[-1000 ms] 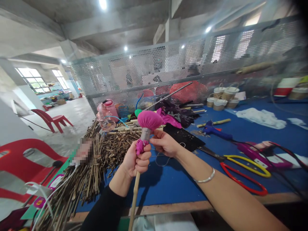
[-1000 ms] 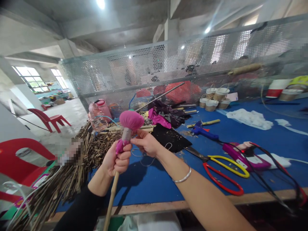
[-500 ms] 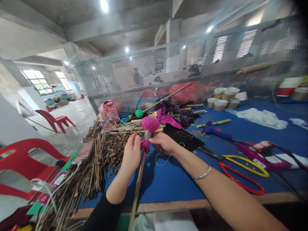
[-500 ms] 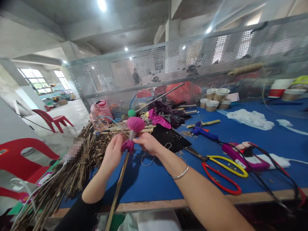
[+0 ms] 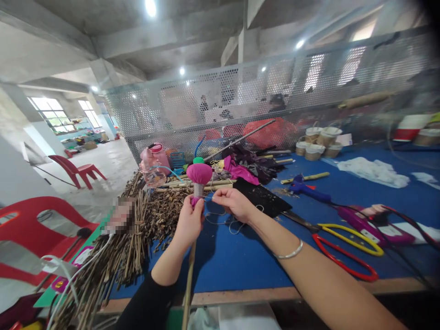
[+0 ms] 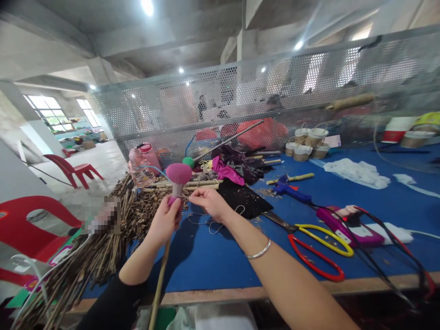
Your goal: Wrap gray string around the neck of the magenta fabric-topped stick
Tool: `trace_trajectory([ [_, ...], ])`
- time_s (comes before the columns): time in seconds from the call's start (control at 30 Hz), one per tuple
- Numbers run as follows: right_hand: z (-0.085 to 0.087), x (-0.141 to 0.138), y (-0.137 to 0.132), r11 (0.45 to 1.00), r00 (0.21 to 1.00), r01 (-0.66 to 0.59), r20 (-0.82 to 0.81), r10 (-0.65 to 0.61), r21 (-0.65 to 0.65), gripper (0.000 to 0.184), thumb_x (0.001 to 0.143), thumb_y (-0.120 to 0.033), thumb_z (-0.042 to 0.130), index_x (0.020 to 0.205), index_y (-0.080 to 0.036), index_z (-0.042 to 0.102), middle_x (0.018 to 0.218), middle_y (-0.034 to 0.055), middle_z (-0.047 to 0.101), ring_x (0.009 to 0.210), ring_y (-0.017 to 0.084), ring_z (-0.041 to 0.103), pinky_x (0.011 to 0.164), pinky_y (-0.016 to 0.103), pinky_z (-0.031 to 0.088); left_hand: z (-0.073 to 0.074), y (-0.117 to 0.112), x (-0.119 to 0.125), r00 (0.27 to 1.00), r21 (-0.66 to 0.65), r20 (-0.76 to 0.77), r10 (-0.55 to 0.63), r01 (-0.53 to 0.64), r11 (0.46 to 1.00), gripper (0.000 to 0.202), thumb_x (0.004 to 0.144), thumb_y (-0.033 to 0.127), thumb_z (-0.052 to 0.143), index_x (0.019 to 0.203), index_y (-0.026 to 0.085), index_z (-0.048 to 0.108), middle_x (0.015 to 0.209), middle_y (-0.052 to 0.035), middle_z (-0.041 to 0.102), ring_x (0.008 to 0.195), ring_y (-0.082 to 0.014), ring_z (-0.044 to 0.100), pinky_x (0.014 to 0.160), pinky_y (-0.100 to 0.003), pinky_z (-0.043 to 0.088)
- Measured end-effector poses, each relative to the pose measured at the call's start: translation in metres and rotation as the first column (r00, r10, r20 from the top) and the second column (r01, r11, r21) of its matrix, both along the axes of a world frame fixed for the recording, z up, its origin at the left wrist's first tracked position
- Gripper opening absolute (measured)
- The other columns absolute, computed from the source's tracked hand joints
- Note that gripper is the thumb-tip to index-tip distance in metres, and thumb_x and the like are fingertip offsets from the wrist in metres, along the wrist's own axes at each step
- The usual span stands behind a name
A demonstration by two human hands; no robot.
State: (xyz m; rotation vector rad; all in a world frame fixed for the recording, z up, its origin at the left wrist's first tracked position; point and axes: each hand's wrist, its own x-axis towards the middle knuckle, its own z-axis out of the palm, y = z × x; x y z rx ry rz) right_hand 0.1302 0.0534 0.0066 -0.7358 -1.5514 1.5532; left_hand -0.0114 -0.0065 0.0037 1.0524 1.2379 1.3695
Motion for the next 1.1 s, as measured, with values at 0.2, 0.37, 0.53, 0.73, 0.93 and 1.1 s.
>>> trace_trajectory([
  [0.2,0.005,-0.002,-0.006,1.0,1.0,0.001,-0.006,-0.001,0.02,0.026,0.065,-0.036,0.068,0.065,-0.016,0.052,0.036,-0.0104,0.033,0.032,0.003,0.021,0.034,0.019,0.01,0.006,-0.004,-0.002,1.0,0.045,0.029,-0.001,0.0,0.999,0.027,0.078,0.045,0.054,0.085,0.023,0.04,0.06,0.0092,0.038,0.036,-0.0018,0.028,0.03,-0.012,0.018],
  [0.37,0.002,-0.003,-0.005,0.998,0.998,-0.054,-0.034,0.054,-0.026,0.031,0.063,-0.04,0.07,0.065,-0.016,0.05,0.036,-0.0114,0.031,0.03,0.002,0.019,0.032,0.019,0.01,0.009,-0.011,-0.008,0.952,0.061,0.226,-0.208,0.199,0.978,0.032,0.076,0.047,0.057,0.08,0.021,0.039,0.06,0.009,0.036,0.036,0.0005,0.024,0.032,-0.01,0.016],
  [0.53,-0.002,0.001,0.001,0.995,0.995,-0.078,-0.066,0.075,-0.055,0.033,0.062,-0.038,0.072,0.071,-0.017,0.049,0.042,-0.0113,0.035,0.031,0.002,0.02,0.031,0.019,0.011,0.004,-0.013,-0.01,0.89,0.05,0.287,-0.354,0.355,0.934,0.034,0.076,0.05,0.057,0.077,0.02,0.04,0.059,0.0074,0.042,0.035,0.0,0.026,0.03,-0.01,0.018],
  [0.73,-0.004,0.005,0.005,0.982,0.983,-0.179,-0.063,0.175,-0.06,0.037,0.063,-0.034,0.073,0.089,-0.016,0.053,0.043,-0.012,0.035,0.032,0.002,0.016,0.032,0.019,0.009,0.003,-0.011,-0.01,0.901,0.034,0.241,-0.362,0.365,0.931,0.036,0.076,0.051,0.056,0.076,0.015,0.048,0.061,0.0028,0.049,0.037,-0.0007,0.031,0.029,-0.01,0.02],
  [0.93,-0.006,0.004,0.004,0.964,0.965,-0.255,-0.082,0.249,-0.077,0.036,0.065,-0.036,0.071,0.087,-0.014,0.054,0.04,-0.0125,0.029,0.032,0.002,0.015,0.032,0.019,0.008,-0.004,-0.008,-0.011,0.798,-0.087,0.433,-0.42,0.501,0.861,0.043,0.077,0.056,0.05,0.078,0.014,0.052,0.053,0.0032,0.047,0.031,-0.0013,0.027,0.028,-0.013,0.017],
  [1.1,-0.01,0.005,0.008,0.962,0.968,-0.238,-0.112,0.223,-0.136,0.035,0.065,-0.036,0.07,0.084,-0.015,0.05,0.038,-0.014,0.024,0.032,0.002,0.01,0.032,0.019,0.006,-0.011,-0.003,-0.007,0.741,-0.183,0.507,-0.44,0.592,0.785,0.048,0.081,0.06,0.037,0.076,0.015,0.051,0.048,0.0035,0.043,0.031,-0.0036,0.029,0.03,-0.015,0.02],
])
